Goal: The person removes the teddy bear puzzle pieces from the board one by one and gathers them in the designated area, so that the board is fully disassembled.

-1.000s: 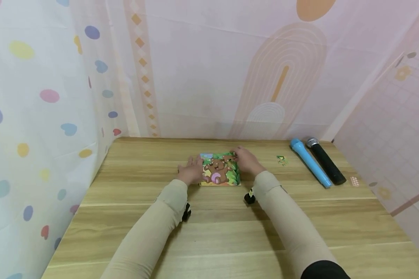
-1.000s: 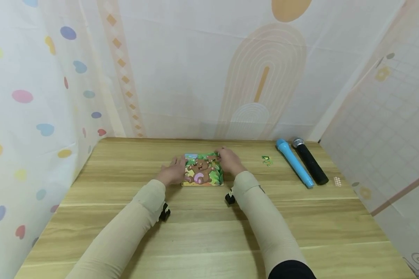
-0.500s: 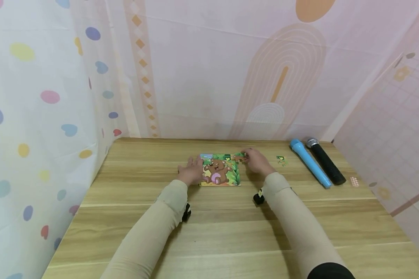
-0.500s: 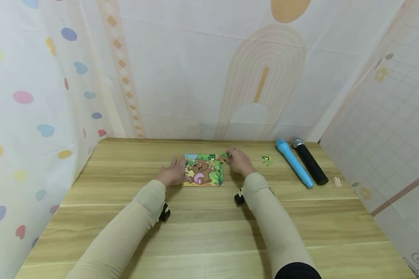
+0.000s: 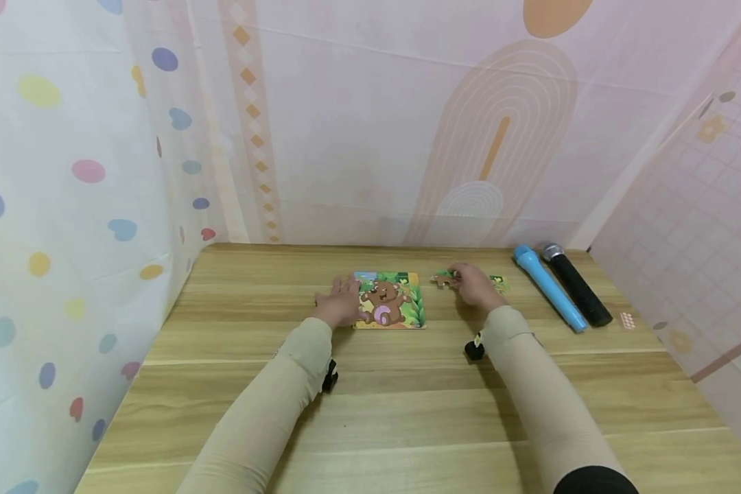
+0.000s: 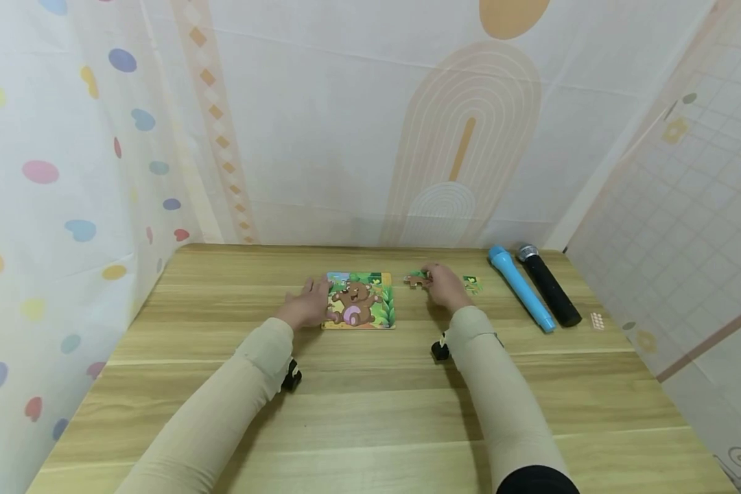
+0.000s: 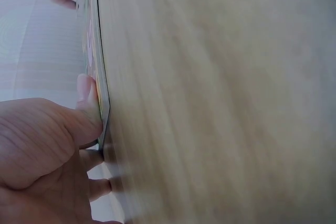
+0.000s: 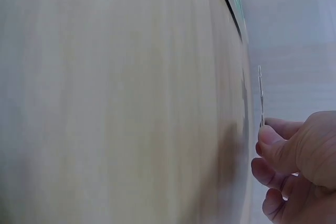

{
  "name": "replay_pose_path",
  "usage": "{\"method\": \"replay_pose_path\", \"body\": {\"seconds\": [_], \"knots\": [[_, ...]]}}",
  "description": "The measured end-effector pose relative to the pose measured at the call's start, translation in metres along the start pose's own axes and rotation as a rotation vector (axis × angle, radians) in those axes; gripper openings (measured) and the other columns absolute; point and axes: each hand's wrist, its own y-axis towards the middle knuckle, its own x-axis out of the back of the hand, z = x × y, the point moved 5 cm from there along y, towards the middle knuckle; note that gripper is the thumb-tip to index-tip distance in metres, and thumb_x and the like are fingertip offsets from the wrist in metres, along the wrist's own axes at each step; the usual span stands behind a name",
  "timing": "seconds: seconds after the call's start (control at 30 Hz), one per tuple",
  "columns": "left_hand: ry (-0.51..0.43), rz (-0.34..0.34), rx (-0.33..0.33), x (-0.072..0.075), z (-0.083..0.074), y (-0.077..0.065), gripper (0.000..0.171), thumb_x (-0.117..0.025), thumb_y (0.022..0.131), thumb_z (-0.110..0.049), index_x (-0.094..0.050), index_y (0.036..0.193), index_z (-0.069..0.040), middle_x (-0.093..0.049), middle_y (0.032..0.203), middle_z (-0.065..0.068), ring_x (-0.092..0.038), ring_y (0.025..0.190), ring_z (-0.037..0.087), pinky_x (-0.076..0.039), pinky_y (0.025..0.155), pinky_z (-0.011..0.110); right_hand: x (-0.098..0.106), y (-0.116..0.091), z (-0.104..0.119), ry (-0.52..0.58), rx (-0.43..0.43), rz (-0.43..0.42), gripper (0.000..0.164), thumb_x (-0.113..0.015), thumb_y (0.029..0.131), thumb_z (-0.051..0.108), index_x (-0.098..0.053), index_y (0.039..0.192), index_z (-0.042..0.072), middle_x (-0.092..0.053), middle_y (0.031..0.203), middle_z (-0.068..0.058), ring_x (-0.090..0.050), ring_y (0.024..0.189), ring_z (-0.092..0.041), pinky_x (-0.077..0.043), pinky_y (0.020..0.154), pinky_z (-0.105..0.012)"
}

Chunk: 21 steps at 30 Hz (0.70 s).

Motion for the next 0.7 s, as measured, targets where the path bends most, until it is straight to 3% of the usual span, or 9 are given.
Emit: {"method": "replay_pose_path", "body": {"seconds": [0.3,0.7], "knots": [[0.004,0.02,0.025,-0.001,0.0,0.001,0.088,-0.059,0.102,-0.036,-0.003,0.164,-0.009,0.008,0.17,0.009,0.01,0.155,0.032,-0.002,0.116,0.071,0.008,-0.008,-0.018,-0.012,-0.015,-0.017,0.037,-0.052,0.101,-0.003,-0.055,0.137,-0.008,-0.057,0.131,-0.03,-0.055,0.122,-0.044,-0.046,0.103,-0.055],[0.01,-0.001,-0.003,0.002,-0.003,-0.004,0.087,-0.061,0.101,-0.038,-0.01,0.163,-0.004,0.003,0.171,0.011,0.005,0.155,0.035,-0.007,0.114,0.074,0.015,-0.017,-0.028,-0.025,-0.095,-0.021,0.039,-0.052,0.102,-0.002,-0.053,0.141,-0.005,-0.053,0.135,-0.032,-0.052,0.127,-0.046,-0.044,0.104,-0.059]]}}
